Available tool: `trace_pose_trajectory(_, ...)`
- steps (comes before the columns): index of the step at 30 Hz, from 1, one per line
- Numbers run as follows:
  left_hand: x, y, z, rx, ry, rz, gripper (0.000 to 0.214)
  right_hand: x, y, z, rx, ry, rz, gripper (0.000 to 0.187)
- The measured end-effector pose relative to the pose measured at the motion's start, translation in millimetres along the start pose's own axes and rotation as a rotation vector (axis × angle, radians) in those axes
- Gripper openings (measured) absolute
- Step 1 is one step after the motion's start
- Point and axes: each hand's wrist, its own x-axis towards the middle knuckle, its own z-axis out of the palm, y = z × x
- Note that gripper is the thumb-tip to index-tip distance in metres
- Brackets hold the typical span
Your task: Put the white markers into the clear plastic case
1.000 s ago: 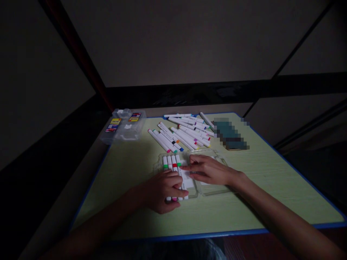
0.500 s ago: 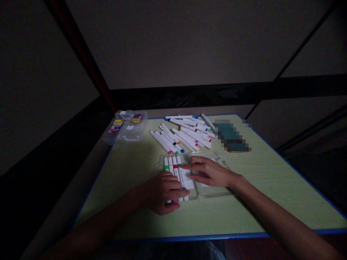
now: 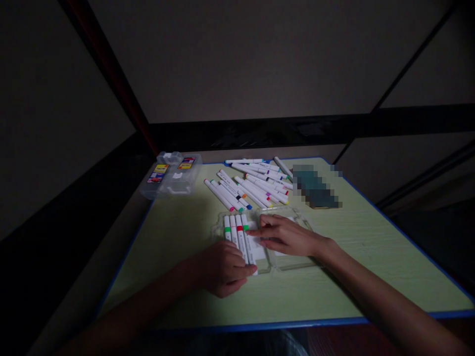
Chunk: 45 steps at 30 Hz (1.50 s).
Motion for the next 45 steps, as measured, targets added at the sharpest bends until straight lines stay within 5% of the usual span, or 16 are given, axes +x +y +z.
trace_pose_trajectory(7, 1, 0, 0.1, -0.026, 0.024, -0.015, 0.021, -1, 1, 2, -0.003, 0.014, 0.020, 0.038)
trace_pose_trajectory(12, -4, -8, -7.8, -0.084, 0.222, -0.095, 0.044, -2, -1, 2, -0.045, 0.025, 0.012, 0.038)
trace_pose_trajectory(15, -12, -22, -14.2, 0.034, 0.268, -0.189, 0.032, -3, -1, 2, -0.069, 0.020, 0.006, 0.037)
trace_pose_trajectory(21, -25, -42, -13.4, 0.066, 0.139, -0.346, 0.022, -3, -1, 2, -0.079, 0.020, -0.002, 0.034)
trace_pose_trajectory(30, -20, -38, -11.3, 0.054, -0.013, -0.387, 0.029, -2, -4, 2, -0.047, 0.031, -0.019, 0.031)
trace_pose_trajectory(45, -21, -39, -15.4, 0.036, -0.043, -0.365, 0.029, 0, -9, 2, -0.067, 0.000, -0.035, 0.032)
